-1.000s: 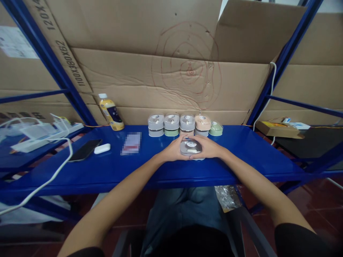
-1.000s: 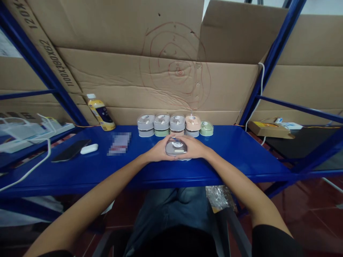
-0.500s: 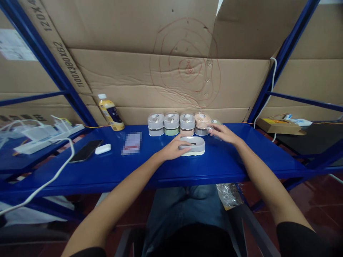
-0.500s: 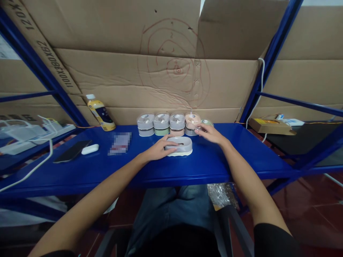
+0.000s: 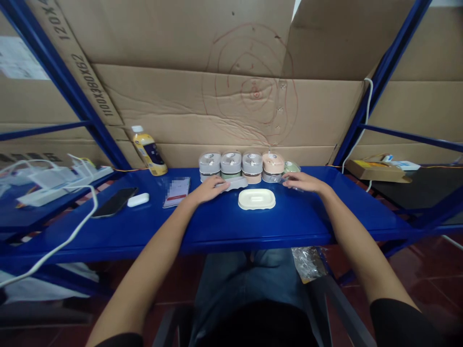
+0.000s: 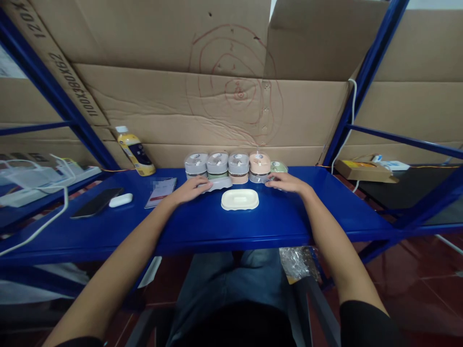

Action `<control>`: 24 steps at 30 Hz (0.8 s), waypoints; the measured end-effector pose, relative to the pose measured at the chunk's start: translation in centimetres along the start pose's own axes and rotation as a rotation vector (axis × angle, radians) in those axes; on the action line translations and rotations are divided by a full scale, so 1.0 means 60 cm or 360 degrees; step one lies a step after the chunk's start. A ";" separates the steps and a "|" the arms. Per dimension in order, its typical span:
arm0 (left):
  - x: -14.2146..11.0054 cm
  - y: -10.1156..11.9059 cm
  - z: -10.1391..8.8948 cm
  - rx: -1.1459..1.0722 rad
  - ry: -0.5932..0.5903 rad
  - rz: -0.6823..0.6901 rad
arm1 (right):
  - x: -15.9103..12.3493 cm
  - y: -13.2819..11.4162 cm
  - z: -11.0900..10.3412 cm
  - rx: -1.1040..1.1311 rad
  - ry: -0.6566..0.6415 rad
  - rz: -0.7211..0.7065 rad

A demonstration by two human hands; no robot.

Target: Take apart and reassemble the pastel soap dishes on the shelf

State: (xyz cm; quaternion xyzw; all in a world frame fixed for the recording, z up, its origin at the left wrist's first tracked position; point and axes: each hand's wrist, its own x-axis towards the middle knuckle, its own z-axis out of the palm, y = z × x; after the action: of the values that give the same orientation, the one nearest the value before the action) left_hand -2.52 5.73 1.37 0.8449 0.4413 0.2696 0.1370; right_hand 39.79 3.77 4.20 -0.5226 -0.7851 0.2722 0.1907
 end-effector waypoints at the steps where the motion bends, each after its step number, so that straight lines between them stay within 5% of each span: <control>1: 0.000 0.002 0.002 0.0002 0.0001 -0.0002 | 0.001 0.001 0.001 0.0011 0.0013 0.0007; 6: -0.009 0.047 0.029 -0.0035 0.0117 0.0192 | -0.003 -0.009 0.005 0.0158 0.0131 -0.0049; 12: -0.029 0.119 0.068 0.0006 -0.0030 0.0450 | -0.004 -0.030 0.019 0.0246 0.0432 -0.0389; 16: -0.031 0.124 0.082 -0.0044 -0.0086 0.0458 | 0.001 -0.052 0.044 0.0151 0.0487 -0.0654; 24: -0.017 0.113 0.110 -0.0377 0.0045 0.0260 | 0.007 -0.096 0.090 -0.0038 0.0269 -0.1030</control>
State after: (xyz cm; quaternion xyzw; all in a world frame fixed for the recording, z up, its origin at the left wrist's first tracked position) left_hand 5.38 1.05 -1.20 0.8521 0.3379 0.3418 0.2071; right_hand 32.31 1.18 3.62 -0.2690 -0.8950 0.1439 0.3255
